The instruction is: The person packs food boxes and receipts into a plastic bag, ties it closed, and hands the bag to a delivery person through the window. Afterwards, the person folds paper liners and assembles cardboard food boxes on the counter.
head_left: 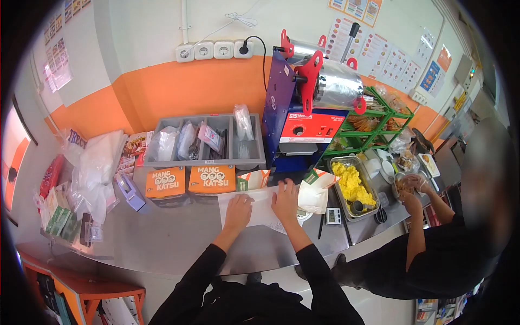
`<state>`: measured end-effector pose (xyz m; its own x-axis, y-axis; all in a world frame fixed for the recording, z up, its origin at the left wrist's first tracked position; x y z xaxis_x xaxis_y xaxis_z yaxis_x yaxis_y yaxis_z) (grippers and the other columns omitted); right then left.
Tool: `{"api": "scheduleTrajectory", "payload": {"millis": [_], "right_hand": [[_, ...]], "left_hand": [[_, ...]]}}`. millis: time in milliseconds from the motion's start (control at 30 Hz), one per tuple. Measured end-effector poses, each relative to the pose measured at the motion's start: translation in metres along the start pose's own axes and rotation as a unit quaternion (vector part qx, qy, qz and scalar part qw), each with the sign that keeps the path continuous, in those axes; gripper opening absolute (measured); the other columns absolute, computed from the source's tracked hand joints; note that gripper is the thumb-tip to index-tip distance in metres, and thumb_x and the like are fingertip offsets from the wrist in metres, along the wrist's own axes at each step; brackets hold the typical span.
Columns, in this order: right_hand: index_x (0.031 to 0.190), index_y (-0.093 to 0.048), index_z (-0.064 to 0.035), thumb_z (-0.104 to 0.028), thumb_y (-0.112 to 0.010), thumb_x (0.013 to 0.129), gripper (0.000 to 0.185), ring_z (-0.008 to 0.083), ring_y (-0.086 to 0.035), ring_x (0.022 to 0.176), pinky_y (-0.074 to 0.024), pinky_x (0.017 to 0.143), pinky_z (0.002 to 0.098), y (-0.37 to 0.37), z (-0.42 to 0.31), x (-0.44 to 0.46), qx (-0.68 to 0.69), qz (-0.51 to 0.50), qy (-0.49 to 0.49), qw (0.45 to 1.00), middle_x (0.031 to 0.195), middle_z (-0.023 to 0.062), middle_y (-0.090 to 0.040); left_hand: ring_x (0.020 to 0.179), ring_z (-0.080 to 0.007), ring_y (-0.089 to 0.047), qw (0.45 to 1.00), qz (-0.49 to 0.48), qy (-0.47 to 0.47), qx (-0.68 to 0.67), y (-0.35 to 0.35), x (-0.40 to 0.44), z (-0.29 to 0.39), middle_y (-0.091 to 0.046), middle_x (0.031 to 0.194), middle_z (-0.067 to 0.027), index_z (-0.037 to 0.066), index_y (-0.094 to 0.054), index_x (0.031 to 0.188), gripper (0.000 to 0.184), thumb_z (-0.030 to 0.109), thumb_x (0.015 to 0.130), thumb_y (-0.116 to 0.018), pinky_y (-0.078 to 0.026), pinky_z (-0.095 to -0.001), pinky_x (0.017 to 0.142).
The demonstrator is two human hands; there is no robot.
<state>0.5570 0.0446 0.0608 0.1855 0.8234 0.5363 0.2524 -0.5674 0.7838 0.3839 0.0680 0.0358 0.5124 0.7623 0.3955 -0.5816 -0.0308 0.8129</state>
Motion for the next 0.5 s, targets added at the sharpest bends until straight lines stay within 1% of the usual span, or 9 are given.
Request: {"api": "scheduleTrajectory", "payload": {"millis": [33,100,133,200,300,400,433,500], "right_hand": [[0.104,-0.056,-0.005,-0.012,-0.067,0.072,0.034,0.0315,-0.051,0.099,-0.0428,0.081,0.0441,0.006,-0.007,0.001,-0.023,-0.006,0.039,0.999,0.095,0.0121,-0.054],[0.093,-0.059,-0.0053,-0.014,-0.067,0.072,0.024,0.0285,-0.05,0.098,-0.0418,0.08,0.0422,-0.003,-0.008,-0.005,0.03,-0.118,0.132,0.984,0.095,0.0101,-0.054],[0.088,-0.061,-0.0054,-0.014,-0.067,0.072,0.019,0.0271,-0.05,0.097,-0.0413,0.08,0.0412,-0.01,-0.007,-0.01,0.056,-0.175,0.176,0.967,0.095,0.0092,-0.055],[0.086,-0.062,-0.0063,-0.016,-0.067,0.072,0.018,0.0261,-0.05,0.098,-0.0403,0.083,0.04,-0.023,-0.004,-0.014,0.013,-0.18,0.208,0.961,0.093,0.0078,-0.055],[0.086,-0.063,-0.0075,-0.018,-0.069,0.07,0.02,0.0247,-0.051,0.098,-0.039,0.086,0.0391,-0.043,0.007,-0.008,-0.028,-0.177,0.244,0.953,0.093,0.0066,-0.056],[0.087,-0.064,-0.0089,-0.02,-0.07,0.068,0.023,0.0238,-0.052,0.099,-0.0381,0.089,0.0397,-0.057,0.01,-0.003,-0.069,-0.202,0.263,0.941,0.094,0.0061,-0.056],[0.087,-0.065,-0.0093,-0.021,-0.071,0.068,0.023,0.0235,-0.052,0.099,-0.0379,0.09,0.0401,-0.061,0.01,-0.001,-0.085,-0.215,0.267,0.935,0.095,0.0059,-0.057],[0.09,-0.065,-0.0099,-0.023,-0.071,0.069,0.026,0.0228,-0.052,0.1,-0.0367,0.093,0.0409,-0.081,0.014,-0.001,-0.118,-0.193,0.288,0.93,0.096,0.0053,-0.057]], "left_hand": [[0.102,-0.0258,-0.049,1.0,-0.003,-0.011,0.015,-0.005,0.003,-0.002,-0.054,0.102,-0.0082,0.007,-0.06,0.1,0.025,0.009,0.075,-0.063,-0.039,-0.0375,0.087],[0.101,-0.0253,-0.05,0.998,-0.011,-0.032,0.044,-0.016,0.004,-0.004,-0.055,0.103,-0.0077,0.007,-0.061,0.098,0.024,0.009,0.074,-0.063,-0.04,-0.0369,0.086],[0.101,-0.0251,-0.05,0.997,0.002,-0.038,0.061,-0.019,0.003,-0.004,-0.055,0.103,-0.0077,0.006,-0.061,0.098,0.025,0.01,0.073,-0.063,-0.039,-0.0372,0.086],[0.101,-0.0248,-0.05,0.994,0.027,-0.052,0.095,-0.022,0.004,-0.003,-0.056,0.103,-0.0078,0.006,-0.061,0.097,0.026,0.011,0.072,-0.064,-0.039,-0.038,0.087],[0.103,-0.0247,-0.051,0.995,-0.017,0.011,0.1,-0.037,0.002,-0.006,-0.056,0.103,-0.0082,0.006,-0.061,0.099,0.029,0.015,0.071,-0.064,-0.038,-0.04,0.089],[0.106,-0.023,-0.051,0.978,0.012,-0.007,0.21,-0.054,0.005,-0.015,-0.057,0.103,-0.0074,0.008,-0.062,0.1,0.032,0.025,0.073,-0.067,-0.035,-0.0402,0.096],[0.106,-0.0222,-0.051,0.978,-0.039,0.023,0.203,-0.051,0.009,-0.013,-0.057,0.103,-0.007,0.008,-0.062,0.101,0.035,0.028,0.073,-0.068,-0.032,-0.0405,0.098],[0.107,-0.0206,-0.051,0.969,-0.141,0.082,0.186,-0.04,0.024,-0.002,-0.058,0.105,-0.006,0.01,-0.062,0.101,0.04,0.036,0.072,-0.07,-0.028,-0.0409,0.104]]}}
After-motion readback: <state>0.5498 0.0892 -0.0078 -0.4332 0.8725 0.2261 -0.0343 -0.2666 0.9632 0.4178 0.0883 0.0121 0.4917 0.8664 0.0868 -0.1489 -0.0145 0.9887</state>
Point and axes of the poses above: each hand's wrist, its own x-axis towards the middle knuckle, its own y-axis out of the back of the hand, z = x × y, the point moved 1 cm from there along x, towards the middle knuckle
